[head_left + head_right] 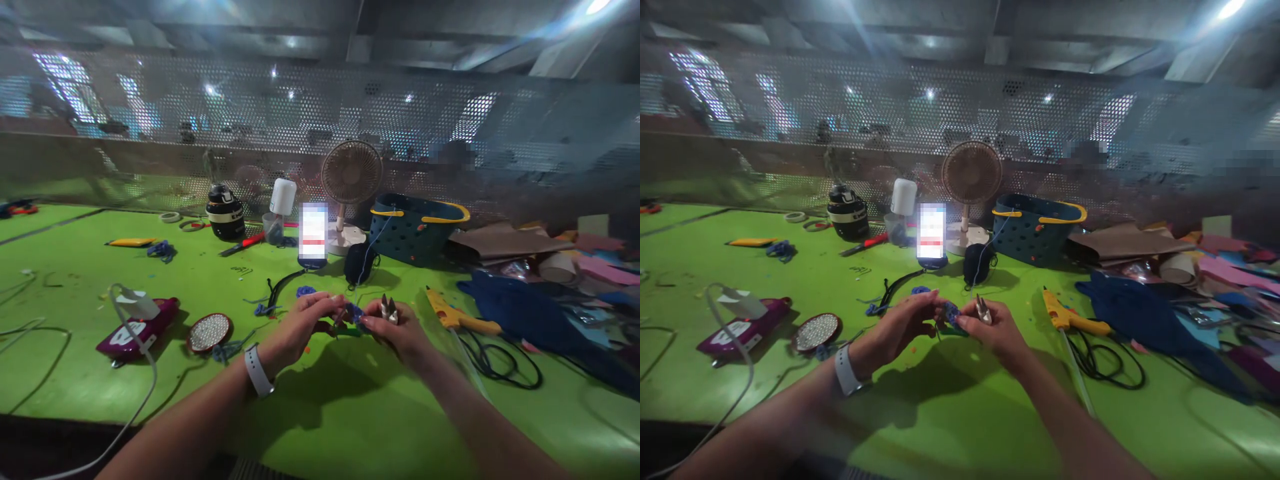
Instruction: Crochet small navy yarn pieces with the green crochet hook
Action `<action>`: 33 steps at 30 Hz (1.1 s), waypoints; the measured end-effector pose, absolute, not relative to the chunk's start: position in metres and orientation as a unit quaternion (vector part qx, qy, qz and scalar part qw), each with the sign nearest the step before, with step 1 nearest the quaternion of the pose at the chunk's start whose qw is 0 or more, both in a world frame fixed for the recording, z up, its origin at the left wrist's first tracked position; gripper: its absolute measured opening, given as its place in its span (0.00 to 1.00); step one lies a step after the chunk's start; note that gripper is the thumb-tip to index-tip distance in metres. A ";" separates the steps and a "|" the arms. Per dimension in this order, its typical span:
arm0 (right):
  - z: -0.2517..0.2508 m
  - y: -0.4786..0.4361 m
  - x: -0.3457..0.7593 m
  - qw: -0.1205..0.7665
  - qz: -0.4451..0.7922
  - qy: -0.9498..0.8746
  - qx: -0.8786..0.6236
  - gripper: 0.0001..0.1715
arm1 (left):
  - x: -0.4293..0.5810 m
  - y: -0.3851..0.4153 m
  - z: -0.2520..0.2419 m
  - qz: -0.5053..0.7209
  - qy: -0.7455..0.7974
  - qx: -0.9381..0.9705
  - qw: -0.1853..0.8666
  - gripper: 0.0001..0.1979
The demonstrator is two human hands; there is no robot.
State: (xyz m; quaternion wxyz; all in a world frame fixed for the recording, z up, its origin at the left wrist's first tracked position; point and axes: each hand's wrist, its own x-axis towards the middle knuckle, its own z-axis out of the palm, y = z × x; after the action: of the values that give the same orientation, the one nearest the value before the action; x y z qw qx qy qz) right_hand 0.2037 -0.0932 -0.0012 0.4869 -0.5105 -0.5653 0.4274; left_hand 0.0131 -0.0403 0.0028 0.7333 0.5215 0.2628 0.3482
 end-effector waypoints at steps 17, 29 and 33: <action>0.001 -0.092 0.198 0.496 0.385 -0.586 -0.513 0.10 | 0.029 -0.055 -0.006 0.410 0.260 0.536 0.691 0.19; -0.002 -0.092 0.200 0.507 0.381 -0.581 -0.510 0.09 | 0.030 -0.056 -0.007 0.426 0.231 0.574 0.660 0.19; -0.002 -0.092 0.201 0.518 0.381 -0.579 -0.500 0.09 | 0.029 -0.056 -0.006 0.421 0.224 0.541 0.692 0.18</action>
State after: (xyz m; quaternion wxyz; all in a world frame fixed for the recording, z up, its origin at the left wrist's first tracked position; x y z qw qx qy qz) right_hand 0.2013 -0.0919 -0.0025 0.5183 -0.5004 -0.5793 0.3813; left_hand 0.0295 -0.0563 -0.0058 0.6925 0.5410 0.2244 0.4213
